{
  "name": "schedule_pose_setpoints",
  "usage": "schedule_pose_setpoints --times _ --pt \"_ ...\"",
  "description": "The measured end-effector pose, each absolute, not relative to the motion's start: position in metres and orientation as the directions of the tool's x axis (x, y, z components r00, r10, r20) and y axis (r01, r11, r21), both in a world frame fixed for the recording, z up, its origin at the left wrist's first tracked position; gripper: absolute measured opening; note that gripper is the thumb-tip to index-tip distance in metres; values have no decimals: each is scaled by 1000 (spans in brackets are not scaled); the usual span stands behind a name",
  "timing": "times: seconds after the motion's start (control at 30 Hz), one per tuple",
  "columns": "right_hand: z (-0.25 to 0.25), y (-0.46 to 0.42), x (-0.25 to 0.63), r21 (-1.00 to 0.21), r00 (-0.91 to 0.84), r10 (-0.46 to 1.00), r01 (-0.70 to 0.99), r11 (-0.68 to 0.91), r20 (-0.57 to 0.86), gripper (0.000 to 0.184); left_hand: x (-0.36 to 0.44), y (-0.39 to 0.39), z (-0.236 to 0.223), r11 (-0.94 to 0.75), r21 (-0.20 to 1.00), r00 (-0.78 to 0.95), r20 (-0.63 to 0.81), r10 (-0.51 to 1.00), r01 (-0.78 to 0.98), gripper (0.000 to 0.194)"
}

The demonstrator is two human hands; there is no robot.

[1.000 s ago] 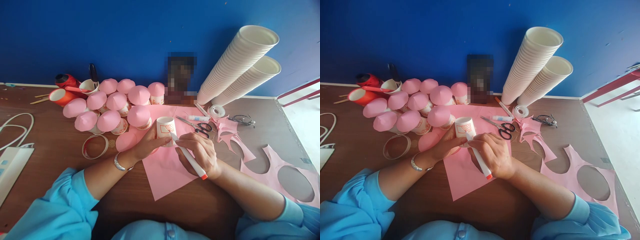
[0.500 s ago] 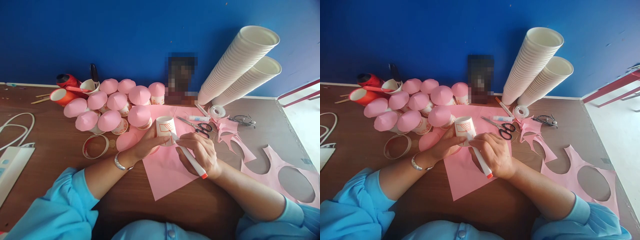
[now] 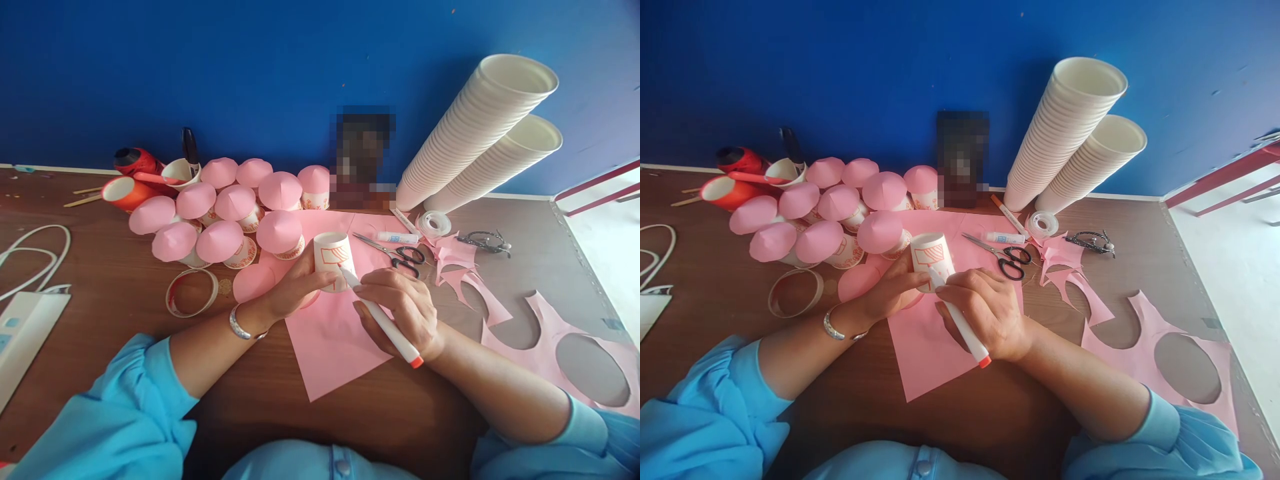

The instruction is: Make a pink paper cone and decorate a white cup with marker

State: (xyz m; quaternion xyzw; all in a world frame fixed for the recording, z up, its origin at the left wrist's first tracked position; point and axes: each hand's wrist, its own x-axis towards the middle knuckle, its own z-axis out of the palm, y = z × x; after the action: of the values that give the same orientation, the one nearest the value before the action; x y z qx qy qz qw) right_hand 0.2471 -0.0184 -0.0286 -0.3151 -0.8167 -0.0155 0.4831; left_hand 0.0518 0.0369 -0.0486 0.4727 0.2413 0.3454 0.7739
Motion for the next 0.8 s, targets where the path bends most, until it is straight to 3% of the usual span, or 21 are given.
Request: schedule_pose_setpoints --times 0.17,0.8 --pt "-31 -20 247 -259 -367 492 527 809 790 24 50 34 -54 283 923 620 -64 782 -261 29" --pt "-33 -20 249 -276 -345 536 578 768 770 36 48 35 -51 121 983 626 -9 780 -136 37"
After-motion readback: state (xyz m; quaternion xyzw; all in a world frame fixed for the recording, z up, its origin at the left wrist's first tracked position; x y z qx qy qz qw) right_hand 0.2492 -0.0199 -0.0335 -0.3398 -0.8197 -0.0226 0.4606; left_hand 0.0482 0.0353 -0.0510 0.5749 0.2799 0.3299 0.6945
